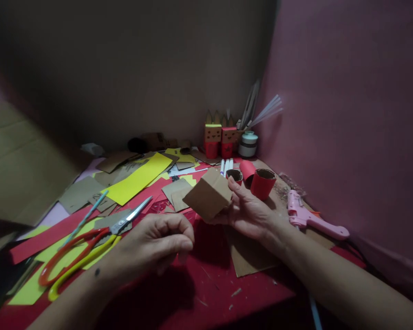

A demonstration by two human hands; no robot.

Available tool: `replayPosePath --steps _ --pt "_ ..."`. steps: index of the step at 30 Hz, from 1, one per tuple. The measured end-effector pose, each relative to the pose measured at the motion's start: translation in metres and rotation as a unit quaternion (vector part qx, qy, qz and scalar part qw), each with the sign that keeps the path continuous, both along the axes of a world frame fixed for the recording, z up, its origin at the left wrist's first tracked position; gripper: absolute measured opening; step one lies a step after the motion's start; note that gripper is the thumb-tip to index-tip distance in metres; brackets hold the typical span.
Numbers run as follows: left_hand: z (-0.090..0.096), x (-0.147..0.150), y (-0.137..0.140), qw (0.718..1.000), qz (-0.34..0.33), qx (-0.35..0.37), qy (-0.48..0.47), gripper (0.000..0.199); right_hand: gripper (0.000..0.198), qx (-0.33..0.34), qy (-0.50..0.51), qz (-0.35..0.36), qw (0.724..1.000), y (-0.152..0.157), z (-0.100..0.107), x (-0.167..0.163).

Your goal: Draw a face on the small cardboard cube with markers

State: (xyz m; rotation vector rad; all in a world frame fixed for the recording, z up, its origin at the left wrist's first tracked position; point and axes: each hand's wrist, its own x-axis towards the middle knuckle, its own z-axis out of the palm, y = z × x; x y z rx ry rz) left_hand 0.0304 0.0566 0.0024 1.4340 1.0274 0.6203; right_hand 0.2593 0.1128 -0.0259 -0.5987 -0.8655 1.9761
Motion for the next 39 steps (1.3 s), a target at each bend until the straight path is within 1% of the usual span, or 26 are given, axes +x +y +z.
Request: replayPosePath --steps 2,3,5,6,9,11,14,17,19,20,21,23,26,28,29,32,35,37,39 --pt "-0.005 0.002 0.001 0.999 -0.022 -0.033 0.006 0.021 0.050 -0.025 0.017 -0.028 0.999 0.000 -0.001 -0.002" --pt "-0.008 0.002 0.002 0.998 -0.029 -0.047 0.002 0.021 0.054 -0.021 0.019 -0.044 0.999 0.000 -0.002 -0.003" --pt "-0.013 0.004 0.002 0.997 -0.036 -0.072 -0.010 0.025 0.060 0.001 0.016 -0.063 0.998 0.000 -0.003 -0.005" --pt "-0.015 0.006 0.001 0.996 -0.037 -0.082 -0.015 0.027 0.061 0.014 0.016 -0.061 0.998 0.000 -0.004 -0.005" --pt "-0.019 0.010 0.000 0.994 -0.028 -0.099 -0.026 0.034 0.053 0.064 0.006 -0.045 0.997 0.000 -0.006 -0.006" --pt "-0.018 0.010 -0.001 0.996 -0.009 -0.082 -0.021 0.039 0.050 0.090 -0.013 -0.061 0.994 0.000 -0.006 -0.007" --pt "-0.015 0.005 0.004 0.999 0.016 -0.028 0.014 0.045 0.056 0.102 -0.030 -0.094 0.990 -0.002 -0.005 -0.008" --pt "-0.012 -0.004 0.013 0.998 0.002 0.007 0.070 0.048 0.058 0.109 -0.032 -0.099 0.989 -0.004 -0.004 -0.008" --pt "-0.011 -0.010 0.020 0.996 -0.012 0.019 0.089 0.042 0.061 0.113 -0.038 -0.105 0.987 -0.005 -0.004 -0.008" --pt "-0.011 -0.012 0.023 0.996 -0.004 0.023 0.082 0.036 0.062 0.116 -0.044 -0.110 0.986 -0.005 -0.004 -0.007" --pt "-0.010 -0.014 0.025 0.997 0.014 0.025 0.068 0.032 0.063 0.119 -0.054 -0.118 0.984 -0.005 -0.004 -0.007" --pt "-0.010 -0.016 0.027 0.996 0.069 0.035 0.034 0.029 0.062 0.130 -0.096 -0.134 0.978 -0.006 -0.005 -0.006" --pt "-0.009 -0.016 0.026 0.985 0.151 0.083 -0.007 0.025 0.062 0.158 -0.175 -0.153 0.960 -0.007 -0.004 -0.005" --pt "-0.007 -0.012 0.023 0.974 0.189 0.126 -0.018 0.020 0.064 0.179 -0.204 -0.162 0.949 -0.010 -0.002 -0.005" --pt "-0.007 -0.009 0.021 0.968 0.198 0.153 -0.011 0.018 0.064 0.190 -0.212 -0.166 0.944 -0.012 -0.001 -0.005" --pt "-0.007 0.000 0.013 0.946 0.181 0.260 0.063 0.016 0.061 0.223 -0.231 -0.166 0.932 -0.018 0.004 -0.007" --pt "-0.008 0.006 0.008 0.906 0.142 0.365 0.162 0.015 0.062 0.239 -0.266 -0.163 0.920 -0.022 0.006 -0.007" --pt "-0.008 0.005 0.007 0.882 0.149 0.399 0.200 0.021 0.065 0.231 -0.284 -0.153 0.918 -0.022 0.006 -0.007" --pt "-0.007 0.003 0.007 0.876 0.185 0.397 0.203 0.025 0.066 0.224 -0.295 -0.137 0.919 -0.022 0.005 -0.007"
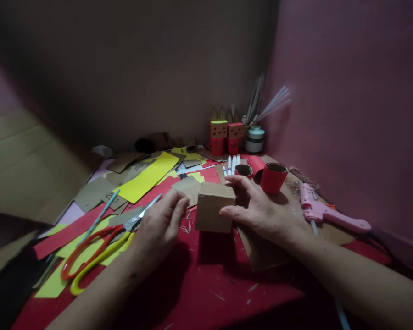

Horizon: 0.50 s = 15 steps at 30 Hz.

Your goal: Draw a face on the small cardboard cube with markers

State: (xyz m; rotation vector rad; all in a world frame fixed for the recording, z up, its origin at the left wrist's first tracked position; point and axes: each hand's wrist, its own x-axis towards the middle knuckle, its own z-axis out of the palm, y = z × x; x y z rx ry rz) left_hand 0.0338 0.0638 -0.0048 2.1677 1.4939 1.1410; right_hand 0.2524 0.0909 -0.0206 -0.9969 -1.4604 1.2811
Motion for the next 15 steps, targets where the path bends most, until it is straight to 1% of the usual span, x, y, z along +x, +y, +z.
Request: replayPosePath --steps 2,3,5,7,9,11,13,15 --pt "0.001 -0.002 0.001 0.999 0.019 -0.013 -0.045 0.023 0.065 -0.007 -0.022 0.010 1.000 0.000 0.001 0.001" --pt "0.002 -0.002 0.002 0.997 0.014 -0.025 -0.073 0.019 0.066 -0.010 -0.037 0.014 0.999 0.000 0.002 0.001" --pt "0.000 -0.001 0.003 0.992 -0.016 -0.043 -0.117 0.013 0.069 -0.012 -0.063 0.019 0.998 -0.002 0.005 0.002" --pt "-0.003 0.000 0.002 0.991 -0.043 -0.037 -0.123 0.011 0.072 0.002 -0.098 0.018 0.995 -0.004 0.008 0.002" --pt "-0.007 0.002 0.001 0.995 -0.047 -0.004 -0.084 0.011 0.071 0.034 -0.140 0.012 0.989 -0.006 0.009 0.002" --pt "-0.009 0.003 0.000 0.997 -0.044 0.053 -0.023 0.013 0.068 0.072 -0.169 0.006 0.983 -0.007 0.006 0.002" --pt "-0.009 0.003 -0.001 0.991 -0.048 0.122 0.039 0.015 0.063 0.109 -0.174 -0.005 0.979 -0.007 0.001 0.002" --pt "-0.009 0.003 -0.001 0.978 -0.055 0.181 0.090 0.014 0.063 0.139 -0.180 -0.022 0.974 -0.007 -0.003 0.002"
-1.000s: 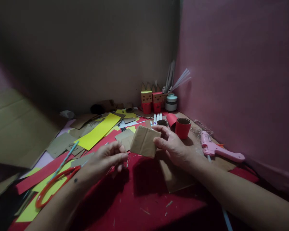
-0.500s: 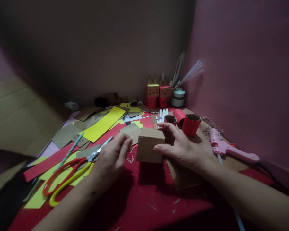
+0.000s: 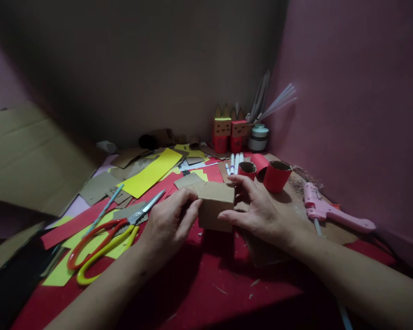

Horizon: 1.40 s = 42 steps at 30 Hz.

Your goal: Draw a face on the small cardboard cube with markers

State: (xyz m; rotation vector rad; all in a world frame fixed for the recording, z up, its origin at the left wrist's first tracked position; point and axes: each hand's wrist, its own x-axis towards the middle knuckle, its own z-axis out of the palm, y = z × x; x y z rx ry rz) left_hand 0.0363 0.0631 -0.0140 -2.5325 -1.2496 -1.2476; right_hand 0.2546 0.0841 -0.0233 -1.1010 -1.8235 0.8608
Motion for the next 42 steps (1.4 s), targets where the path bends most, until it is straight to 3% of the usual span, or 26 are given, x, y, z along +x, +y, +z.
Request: replayPosePath --steps 4,11,18,23,32,42 --pt "-0.002 -0.002 0.002 0.998 0.006 0.056 0.038 0.016 0.066 0.008 -0.033 -0.015 0.999 -0.001 0.001 0.001" --pt "-0.003 -0.004 0.002 0.997 0.033 0.063 0.023 0.013 0.066 -0.071 -0.010 -0.012 0.997 0.002 0.010 0.000" --pt "-0.001 0.002 -0.001 0.999 0.013 0.044 0.021 0.012 0.068 -0.005 -0.101 -0.043 0.994 0.000 0.006 0.003" --pt "-0.002 0.001 -0.001 0.998 0.014 0.058 0.034 0.013 0.064 0.029 -0.108 -0.041 0.993 0.001 0.001 0.006" --pt "0.000 0.000 -0.001 0.999 0.001 0.033 0.018 0.010 0.065 -0.030 -0.109 -0.027 0.993 -0.001 0.010 0.004" --pt "-0.001 -0.001 -0.002 1.000 0.014 0.018 0.014 0.015 0.056 0.027 -0.117 -0.035 0.992 -0.001 0.006 0.007"
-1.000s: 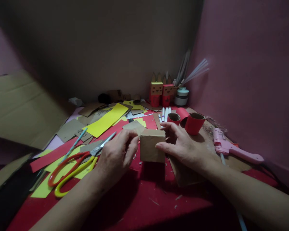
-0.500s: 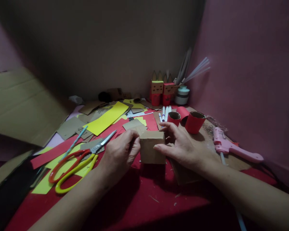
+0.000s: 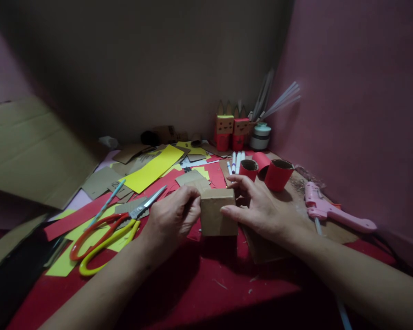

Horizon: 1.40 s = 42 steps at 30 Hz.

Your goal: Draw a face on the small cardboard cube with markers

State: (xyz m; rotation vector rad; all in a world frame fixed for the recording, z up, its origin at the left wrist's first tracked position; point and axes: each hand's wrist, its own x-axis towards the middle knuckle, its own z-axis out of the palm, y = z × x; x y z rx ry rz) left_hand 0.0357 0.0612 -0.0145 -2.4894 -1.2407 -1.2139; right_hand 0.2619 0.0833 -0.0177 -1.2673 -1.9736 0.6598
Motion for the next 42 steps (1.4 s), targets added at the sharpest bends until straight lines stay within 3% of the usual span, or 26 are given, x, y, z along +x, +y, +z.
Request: replayPosePath --steps 5,8,12,17,21,28,34,38,42 --pt "0.001 -0.001 0.000 0.999 -0.018 -0.033 -0.015 0.010 0.057 -0.029 -0.012 -0.006 0.999 -0.001 0.005 -0.003" --pt "0.000 -0.001 0.001 1.000 -0.026 -0.011 -0.010 0.009 0.063 -0.020 -0.024 -0.020 0.999 -0.003 0.007 -0.003" --pt "0.000 -0.002 0.001 1.000 -0.015 0.012 0.007 0.012 0.061 -0.001 0.010 0.015 1.000 -0.003 0.003 0.000" --pt "0.000 -0.004 0.000 0.999 -0.028 -0.020 -0.002 0.010 0.064 -0.017 0.011 -0.005 1.000 -0.002 0.001 0.001" --pt "0.000 -0.004 0.000 0.999 -0.034 -0.005 -0.004 0.008 0.072 -0.048 0.032 0.007 0.998 -0.002 0.003 -0.003" --pt "-0.001 -0.005 -0.001 1.000 -0.009 -0.005 -0.013 0.011 0.058 -0.005 0.037 0.013 0.999 0.006 -0.011 0.004" --pt "-0.002 -0.003 0.000 0.997 -0.023 0.062 0.031 0.008 0.060 0.006 0.055 0.000 0.998 0.005 -0.010 0.000" --pt "-0.005 0.001 0.002 0.986 0.018 0.138 0.089 0.013 0.059 0.046 0.048 -0.013 0.998 0.001 -0.013 -0.001" --pt "-0.007 0.006 -0.001 0.978 0.043 0.163 0.125 0.017 0.065 0.095 0.039 -0.037 0.994 -0.004 -0.017 -0.004"
